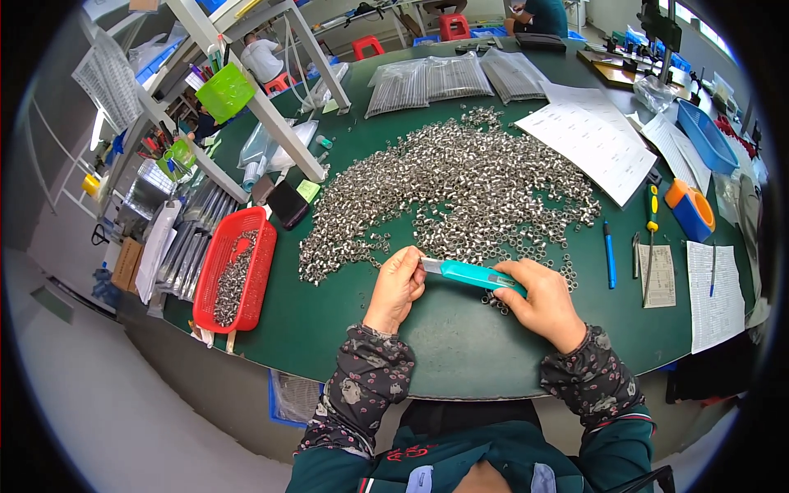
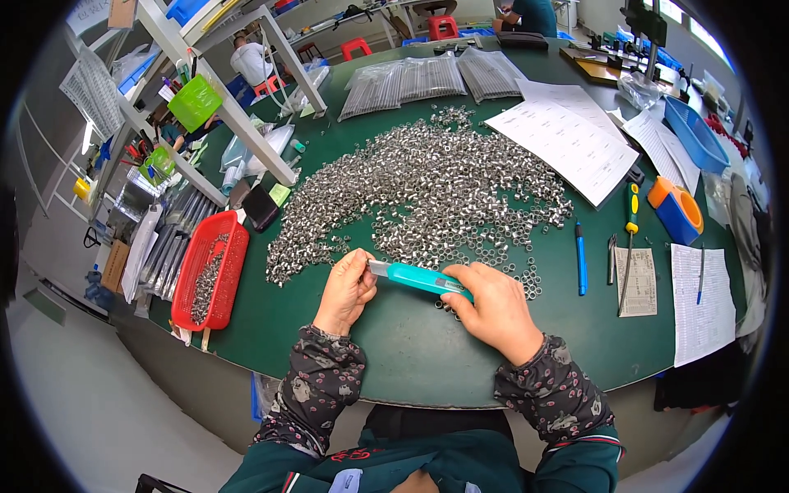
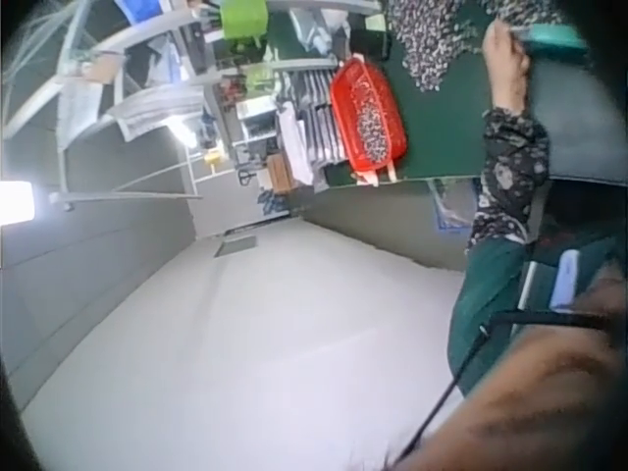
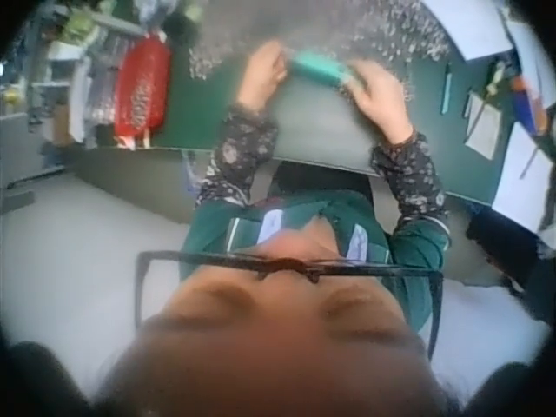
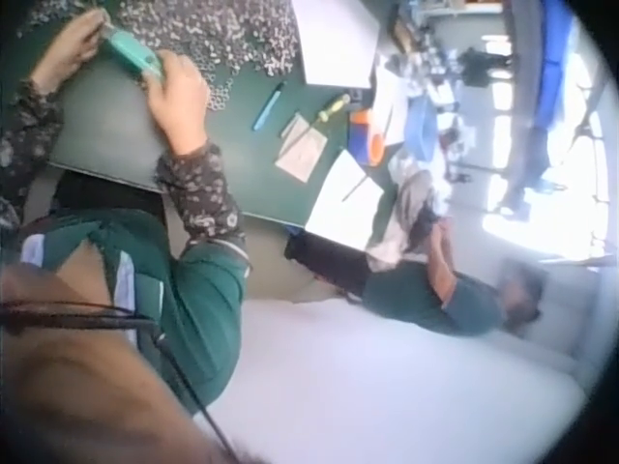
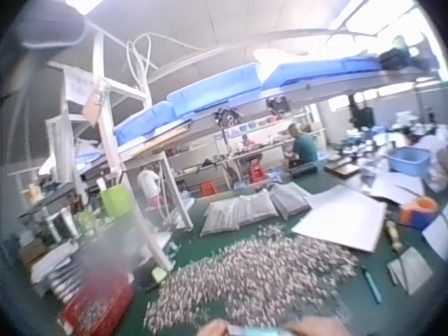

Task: Manually inspecting and sorting small metal hardware components using a hand tool at an industrial workbench.

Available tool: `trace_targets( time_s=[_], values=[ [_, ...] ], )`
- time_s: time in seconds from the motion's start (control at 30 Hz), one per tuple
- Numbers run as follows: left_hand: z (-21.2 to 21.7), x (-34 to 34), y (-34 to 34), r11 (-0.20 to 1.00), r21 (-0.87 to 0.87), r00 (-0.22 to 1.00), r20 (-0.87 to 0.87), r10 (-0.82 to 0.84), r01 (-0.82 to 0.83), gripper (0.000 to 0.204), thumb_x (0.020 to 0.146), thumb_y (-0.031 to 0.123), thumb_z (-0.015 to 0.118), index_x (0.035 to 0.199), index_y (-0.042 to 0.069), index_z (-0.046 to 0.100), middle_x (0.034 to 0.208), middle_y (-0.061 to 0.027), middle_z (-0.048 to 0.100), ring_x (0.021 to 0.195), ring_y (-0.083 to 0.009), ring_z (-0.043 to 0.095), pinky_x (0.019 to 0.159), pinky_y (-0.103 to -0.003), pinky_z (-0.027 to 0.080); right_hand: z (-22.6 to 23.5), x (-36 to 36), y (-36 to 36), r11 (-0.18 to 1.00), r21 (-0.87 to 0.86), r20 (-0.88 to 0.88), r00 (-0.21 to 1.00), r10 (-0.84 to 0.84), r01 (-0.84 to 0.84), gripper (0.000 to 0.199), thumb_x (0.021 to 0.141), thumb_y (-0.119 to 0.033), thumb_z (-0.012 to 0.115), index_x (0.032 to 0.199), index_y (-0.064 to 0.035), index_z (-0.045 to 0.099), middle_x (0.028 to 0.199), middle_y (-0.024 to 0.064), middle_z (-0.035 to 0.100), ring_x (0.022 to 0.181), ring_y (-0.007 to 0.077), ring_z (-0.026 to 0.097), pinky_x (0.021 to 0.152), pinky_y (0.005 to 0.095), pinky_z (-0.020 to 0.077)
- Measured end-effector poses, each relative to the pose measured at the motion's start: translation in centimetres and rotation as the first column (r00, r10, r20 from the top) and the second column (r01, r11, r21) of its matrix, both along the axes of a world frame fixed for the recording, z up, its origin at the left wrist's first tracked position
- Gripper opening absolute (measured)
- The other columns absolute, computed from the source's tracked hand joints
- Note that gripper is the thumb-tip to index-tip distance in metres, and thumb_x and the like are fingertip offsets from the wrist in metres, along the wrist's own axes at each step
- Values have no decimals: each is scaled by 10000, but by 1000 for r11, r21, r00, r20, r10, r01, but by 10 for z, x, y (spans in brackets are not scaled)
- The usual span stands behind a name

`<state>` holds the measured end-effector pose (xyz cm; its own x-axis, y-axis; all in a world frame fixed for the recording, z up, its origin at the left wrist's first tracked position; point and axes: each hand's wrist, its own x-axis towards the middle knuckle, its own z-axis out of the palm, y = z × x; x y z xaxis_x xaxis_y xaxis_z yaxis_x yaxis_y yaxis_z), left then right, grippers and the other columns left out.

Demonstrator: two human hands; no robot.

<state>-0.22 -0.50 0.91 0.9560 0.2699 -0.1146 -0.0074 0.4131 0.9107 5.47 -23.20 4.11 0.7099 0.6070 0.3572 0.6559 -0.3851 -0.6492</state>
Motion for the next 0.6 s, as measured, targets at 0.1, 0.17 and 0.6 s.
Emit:
trace_targets(
  time_s=[0.1, 0.17, 0.6],
  values=[
    [-1, -2, 4, 985, -169, 999, -24, -25, 21, 267, 927, 282, 442, 801, 60, 521, 558, 6, 427, 404, -27, 271, 342, -163, 196, 0, -3, 4, 995, 99, 201, 979, -35, 16, 252, 723, -146, 648, 954, -76, 575, 710, 97, 530, 635, 283, 543, 552, 371, 427],
    [-1, -3, 6, 974, -224, 999, -13, -33, 29, 269, 927, 282, 442, 792, 63, 518, 575, -3, 439, 413, -32, 281, 341, -162, 201, -1, 1, 2, 989, 144, 204, 977, -61, 32, 256, 719, -136, 650, 954, -71, 570, 714, 98, 529, 636, 283, 543, 549, 369, 425],
    [2, -1, 4, 984, -167, 996, 58, 72, -61, 170, 910, 117, 462, 1033, 27, 537, 806, -41, 543, 502, -23, 354, 384, -150, 270, -7, 0, 3, 989, 143, 202, 977, -73, 44, 264, 715, -138, 653, 954, -63, 571, 695, 95, 513, 625, 286, 536, 539, 372, 421]
  ],
)
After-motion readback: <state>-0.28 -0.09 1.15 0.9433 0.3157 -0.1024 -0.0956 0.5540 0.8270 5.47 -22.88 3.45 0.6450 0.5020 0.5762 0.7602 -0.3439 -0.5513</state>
